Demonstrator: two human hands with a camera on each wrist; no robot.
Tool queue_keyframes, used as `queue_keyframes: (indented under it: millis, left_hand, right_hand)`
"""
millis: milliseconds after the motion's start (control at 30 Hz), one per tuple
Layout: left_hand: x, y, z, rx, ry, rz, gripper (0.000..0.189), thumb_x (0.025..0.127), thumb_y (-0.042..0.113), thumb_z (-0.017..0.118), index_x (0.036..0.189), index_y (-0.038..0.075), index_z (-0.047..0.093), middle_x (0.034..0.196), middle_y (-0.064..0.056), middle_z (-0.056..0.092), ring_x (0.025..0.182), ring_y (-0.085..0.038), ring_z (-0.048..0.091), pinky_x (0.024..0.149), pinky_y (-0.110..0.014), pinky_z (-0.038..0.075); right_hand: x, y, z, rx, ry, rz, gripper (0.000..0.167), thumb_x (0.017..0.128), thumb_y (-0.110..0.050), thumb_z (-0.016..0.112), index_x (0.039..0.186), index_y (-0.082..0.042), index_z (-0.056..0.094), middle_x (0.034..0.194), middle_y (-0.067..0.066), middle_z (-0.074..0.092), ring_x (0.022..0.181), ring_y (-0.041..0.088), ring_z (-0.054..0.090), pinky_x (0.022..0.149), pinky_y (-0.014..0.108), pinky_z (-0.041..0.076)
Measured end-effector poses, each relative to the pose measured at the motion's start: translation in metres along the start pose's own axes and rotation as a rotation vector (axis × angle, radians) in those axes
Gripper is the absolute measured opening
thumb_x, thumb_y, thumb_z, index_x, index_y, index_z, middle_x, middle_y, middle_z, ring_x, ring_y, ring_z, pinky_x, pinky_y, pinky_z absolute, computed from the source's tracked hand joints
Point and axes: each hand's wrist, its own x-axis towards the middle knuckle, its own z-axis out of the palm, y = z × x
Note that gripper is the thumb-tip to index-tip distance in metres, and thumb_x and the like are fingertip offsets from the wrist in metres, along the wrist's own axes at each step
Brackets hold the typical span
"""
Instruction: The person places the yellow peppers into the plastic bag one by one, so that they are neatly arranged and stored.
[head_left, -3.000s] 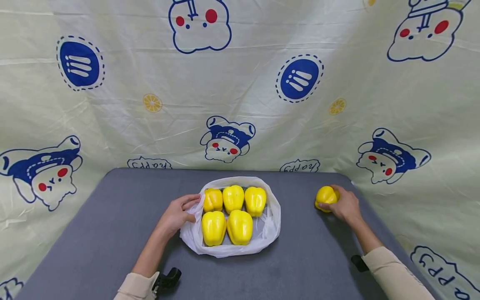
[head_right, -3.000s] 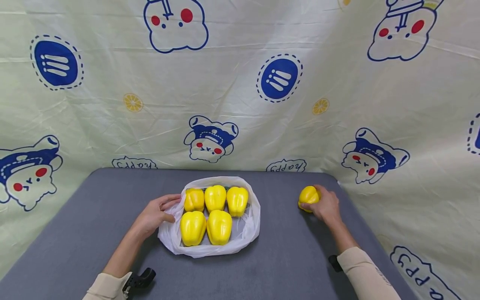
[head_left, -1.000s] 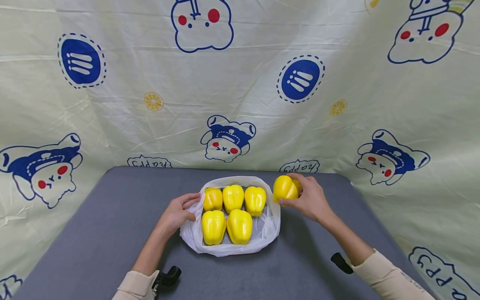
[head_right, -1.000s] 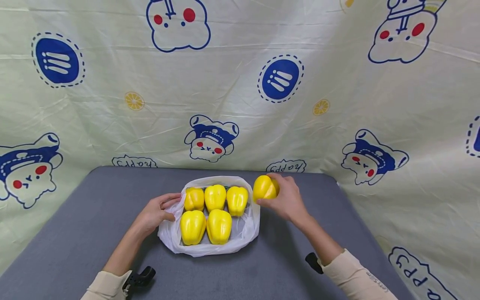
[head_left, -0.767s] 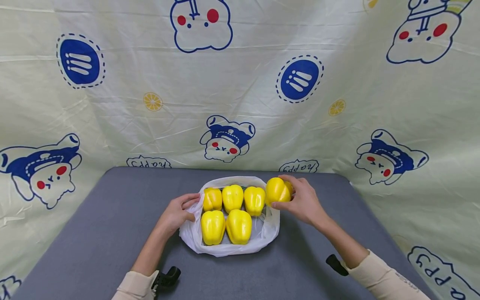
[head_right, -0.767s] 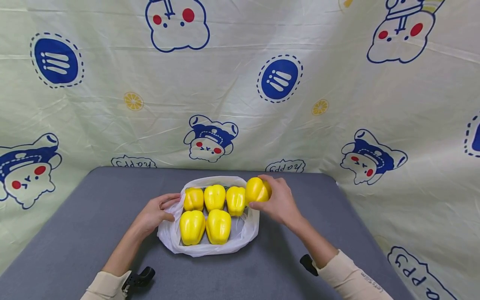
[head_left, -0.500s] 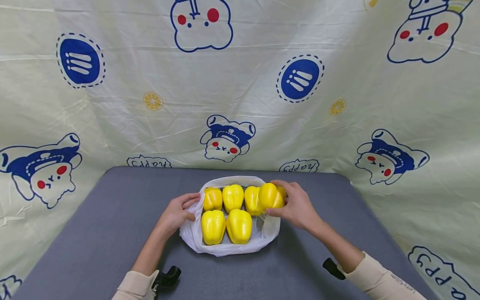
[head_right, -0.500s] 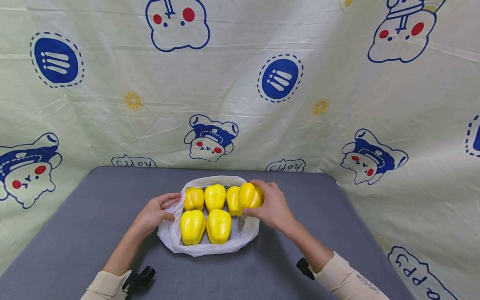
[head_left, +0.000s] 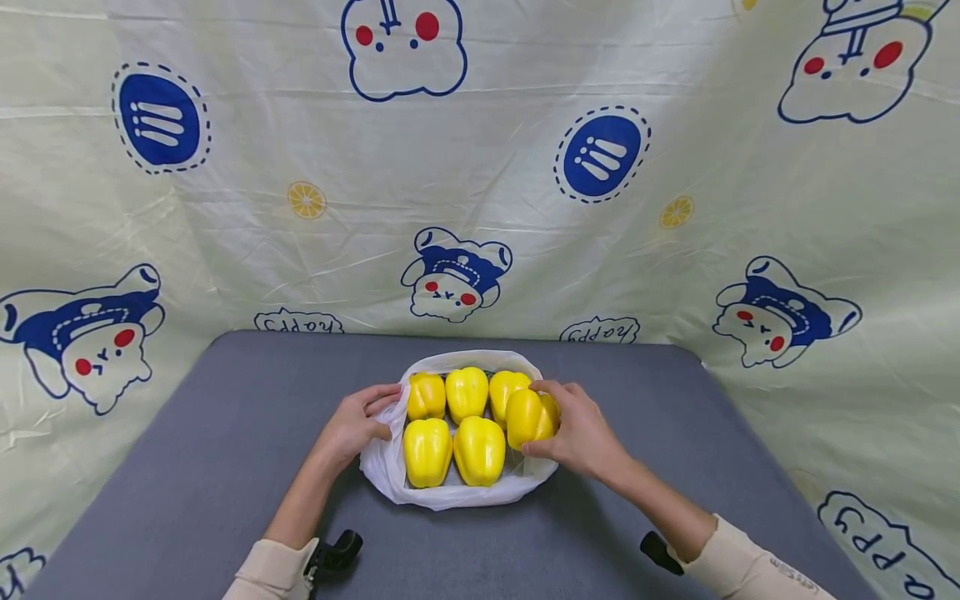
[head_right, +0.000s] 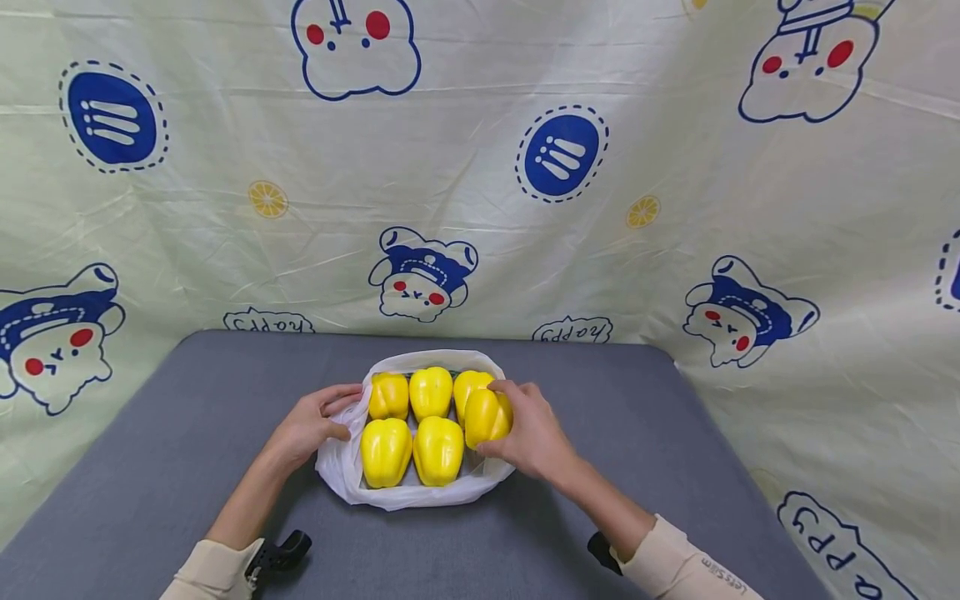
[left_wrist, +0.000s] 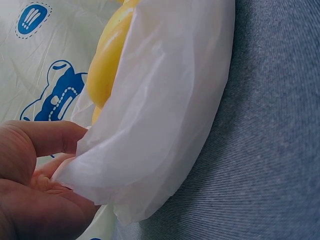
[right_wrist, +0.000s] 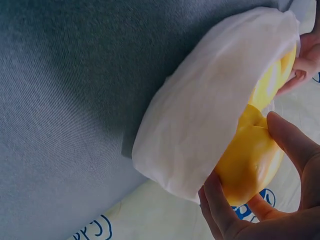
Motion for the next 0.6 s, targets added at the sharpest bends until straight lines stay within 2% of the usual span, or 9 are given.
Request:
queue_keyframes:
  millis: [267, 600]
  left_hand:
    - [0.002, -0.001, 0.001, -0.005, 0.007, -0.011, 0.071, 0.076, -0.017, 0.059, 0.144, 0.006, 0.055, 0.144, -0.015, 0.06, 0.144, -0.033, 0.045, 0.105, -0.046, 0.05]
    - [0.001, 0.0, 0.001, -0.007, 0.004, -0.017, 0.071, 0.077, -0.017, 0.059, 0.144, 0.006, 0.054, 0.145, -0.015, 0.06, 0.144, -0.033, 0.045, 0.105, -0.045, 0.05]
  right_hand:
    - [-0.005, -0.003, 0.006, -0.029, -0.007, 0.013, 0.083, 0.065, -0.025, 0.094, 0.138, -0.013, 0.056, 0.124, 0.018, 0.056, 0.098, 0.028, 0.057, 0.081, 0.044, 0.058]
    - [-0.013, -0.003, 0.015, -0.027, -0.048, 0.056, 0.084, 0.063, -0.026, 0.095, 0.136, -0.015, 0.056, 0.119, 0.017, 0.055, 0.093, 0.025, 0.056, 0.078, 0.042, 0.058]
